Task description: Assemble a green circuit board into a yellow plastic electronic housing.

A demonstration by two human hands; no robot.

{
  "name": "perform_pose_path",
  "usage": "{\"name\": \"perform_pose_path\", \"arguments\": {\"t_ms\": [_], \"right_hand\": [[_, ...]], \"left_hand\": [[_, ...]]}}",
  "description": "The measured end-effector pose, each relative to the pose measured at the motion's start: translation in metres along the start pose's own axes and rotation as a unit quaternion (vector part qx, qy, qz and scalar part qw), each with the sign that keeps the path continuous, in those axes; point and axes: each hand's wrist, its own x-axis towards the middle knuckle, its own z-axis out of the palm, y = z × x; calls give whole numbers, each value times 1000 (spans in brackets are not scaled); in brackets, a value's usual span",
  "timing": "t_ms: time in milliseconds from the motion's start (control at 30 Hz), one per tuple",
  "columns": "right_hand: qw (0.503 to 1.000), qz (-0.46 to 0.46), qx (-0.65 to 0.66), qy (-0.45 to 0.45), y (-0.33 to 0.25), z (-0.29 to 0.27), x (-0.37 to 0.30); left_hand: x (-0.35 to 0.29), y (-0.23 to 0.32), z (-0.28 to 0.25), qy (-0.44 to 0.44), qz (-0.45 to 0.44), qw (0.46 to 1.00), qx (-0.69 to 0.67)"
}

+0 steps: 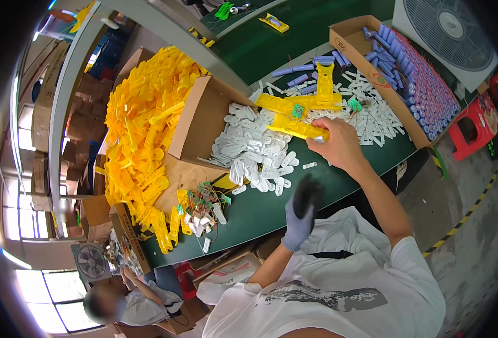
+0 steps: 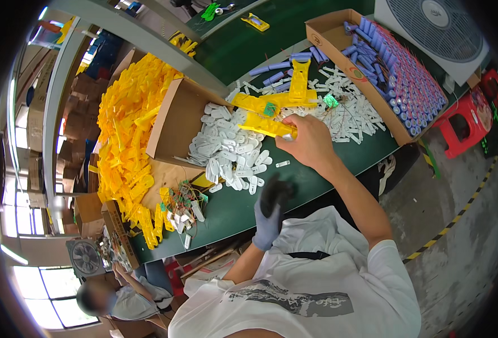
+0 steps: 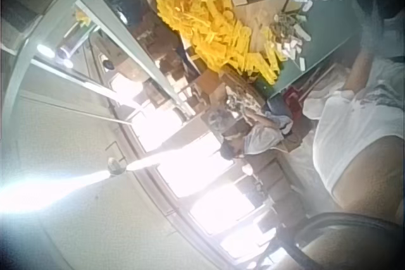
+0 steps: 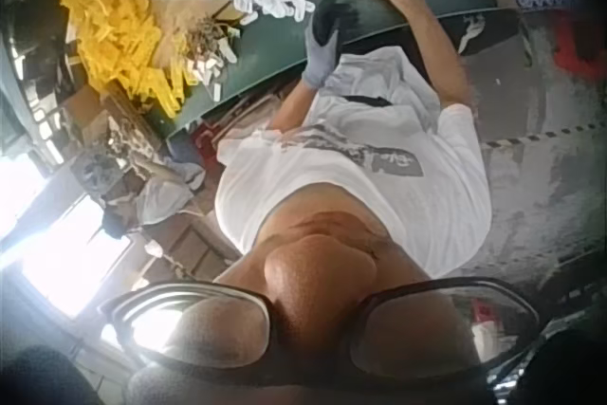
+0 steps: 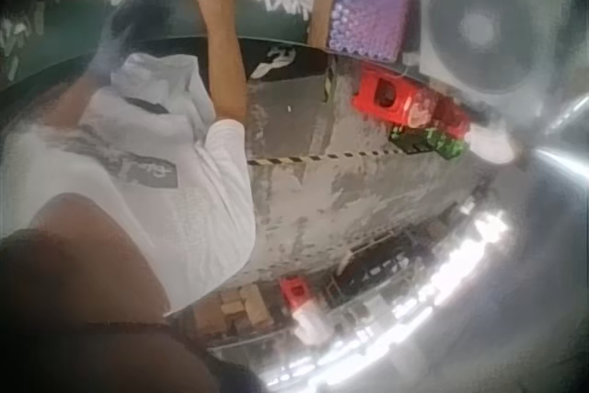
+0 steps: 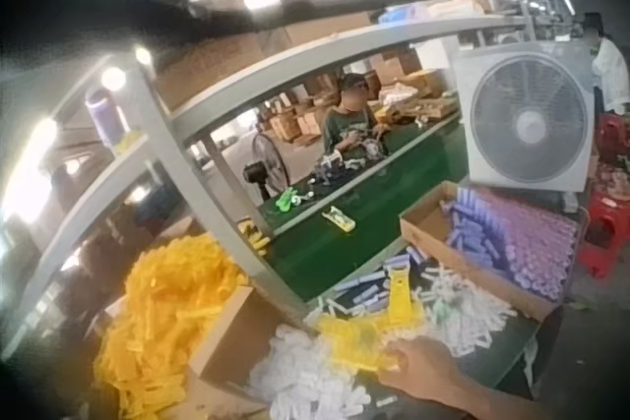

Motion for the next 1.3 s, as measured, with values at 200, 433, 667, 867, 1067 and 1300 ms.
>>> {"name": "perform_pose_path", "arguments": {"t_ms": [200, 433, 667, 867, 1067, 1300], "right_hand": [[943, 53, 303, -127, -25, -12, -32], [832, 130, 533, -80, -2, 6, -54], [799, 135, 527, -255, 10, -23, -54], [752, 131, 631, -140, 11, -17, -58], [823, 16, 553, -131, 14, -22, -57], [845, -78, 517, -114, 21, -18, -59]], "left_hand": [[52, 14, 3, 149, -65, 954, -252], [69, 18, 5, 146, -87, 976, -135], [73, 19, 10, 199, -99, 967, -122], [72, 10, 15, 210, -122, 961, -135], [75, 7, 12, 180, -114, 974, -74], [84, 16, 26, 171, -110, 975, -86]]}}
